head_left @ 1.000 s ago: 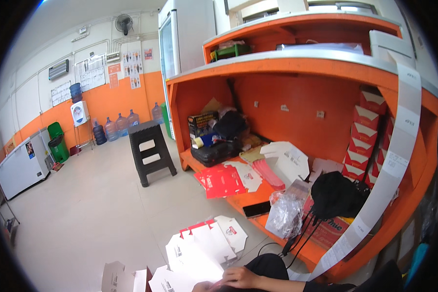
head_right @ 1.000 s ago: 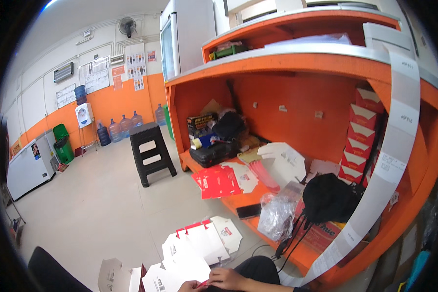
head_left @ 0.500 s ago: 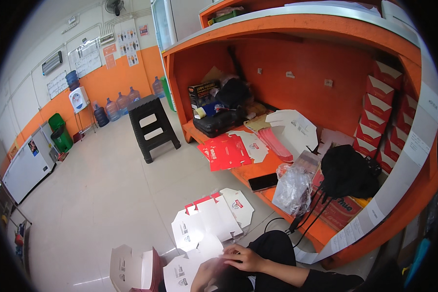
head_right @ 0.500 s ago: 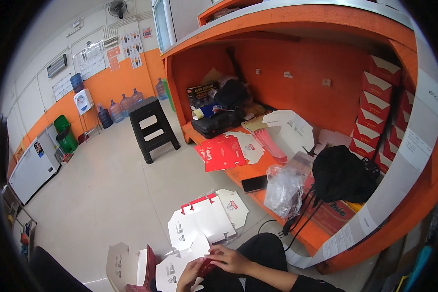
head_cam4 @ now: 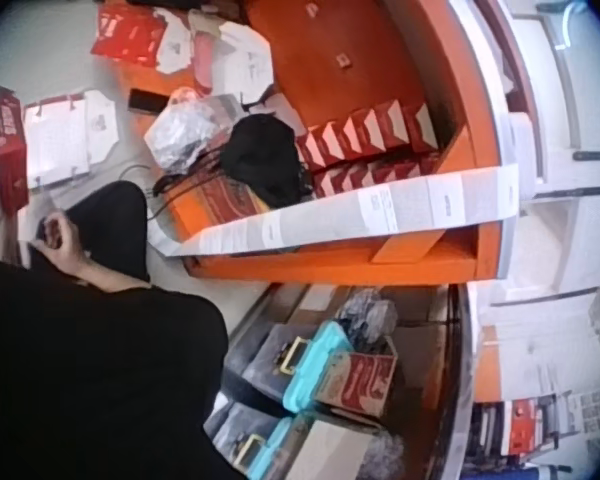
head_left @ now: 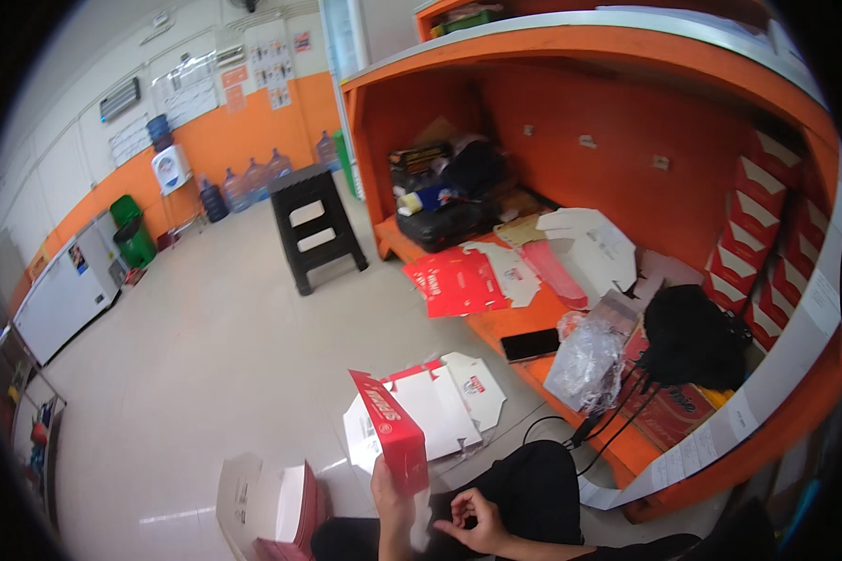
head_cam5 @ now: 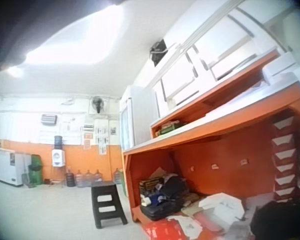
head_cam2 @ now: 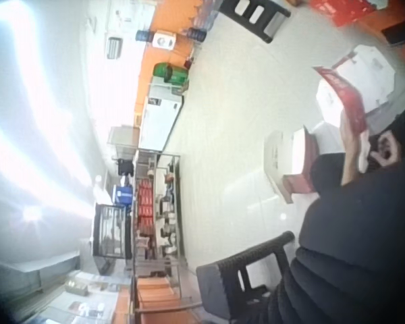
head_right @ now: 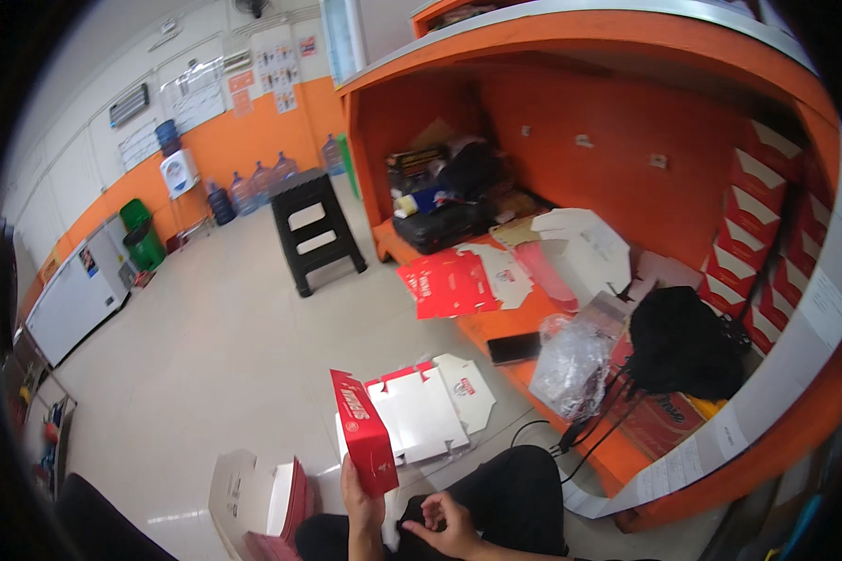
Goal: The person assembles red and white cardboard boxes by folding flaps and tucking tabs into slots. They handle flat-packed box parts, fold them into shape, and stack the finished boxes on the floor.
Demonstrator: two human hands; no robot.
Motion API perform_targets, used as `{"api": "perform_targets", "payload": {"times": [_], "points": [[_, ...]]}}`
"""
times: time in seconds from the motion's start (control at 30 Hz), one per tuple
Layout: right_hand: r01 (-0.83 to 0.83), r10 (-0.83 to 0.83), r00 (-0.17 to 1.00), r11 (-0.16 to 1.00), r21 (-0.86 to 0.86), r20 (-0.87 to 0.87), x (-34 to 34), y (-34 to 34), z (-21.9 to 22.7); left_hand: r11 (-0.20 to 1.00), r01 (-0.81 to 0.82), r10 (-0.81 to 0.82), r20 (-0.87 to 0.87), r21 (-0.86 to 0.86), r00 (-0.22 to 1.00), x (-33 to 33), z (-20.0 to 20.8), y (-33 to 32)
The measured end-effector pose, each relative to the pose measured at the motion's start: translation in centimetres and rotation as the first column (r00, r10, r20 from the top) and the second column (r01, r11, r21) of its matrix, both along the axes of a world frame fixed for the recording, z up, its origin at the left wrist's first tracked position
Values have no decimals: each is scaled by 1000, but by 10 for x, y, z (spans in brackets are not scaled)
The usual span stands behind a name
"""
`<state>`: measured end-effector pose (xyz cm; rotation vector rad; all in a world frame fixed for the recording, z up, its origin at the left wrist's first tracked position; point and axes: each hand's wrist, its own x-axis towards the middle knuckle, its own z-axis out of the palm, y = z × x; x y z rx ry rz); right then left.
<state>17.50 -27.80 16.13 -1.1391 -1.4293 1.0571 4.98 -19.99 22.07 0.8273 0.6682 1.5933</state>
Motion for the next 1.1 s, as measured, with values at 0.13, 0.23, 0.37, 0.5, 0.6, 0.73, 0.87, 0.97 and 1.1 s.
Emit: {"api": "perform_targets", "payload": {"times": [0.13,0.23,0.37,0.5,0.6,0.73,0.87,0.97,1.1], "points": [[-676,463,703,670,-306,-540,2,-3,3,936,-337,351,-179,104,919,-9,-12,10],[-737,273,573,584,-340,-773,-10,-2,24,855,-492,518,-288,162,805,-17,-12,8],[-593,4,568,695,-406,-823,-10,3,15,856,-497,516,-282,142,809,-37,-8,2],[-254,-297,574,822,-510,-763,-11,31,24,904,-420,427,-171,76,888,-48,-13,-8],[-314,-311,487,810,-496,-816,-2,55,31,870,-490,493,-101,56,864,-39,-9,-15],[-388,-232,473,811,-437,-850,-10,55,49,780,-606,624,-138,155,769,-28,-13,-20],[-84,-205,630,941,-329,-749,-34,56,64,743,-651,666,-77,157,742,-1,-7,-29],[125,-192,746,981,-149,-638,-41,62,58,721,-670,689,-78,173,721,7,-6,-35],[131,-203,743,979,-158,-638,-42,58,58,650,-723,752,-59,236,657,11,-16,-33]]}}
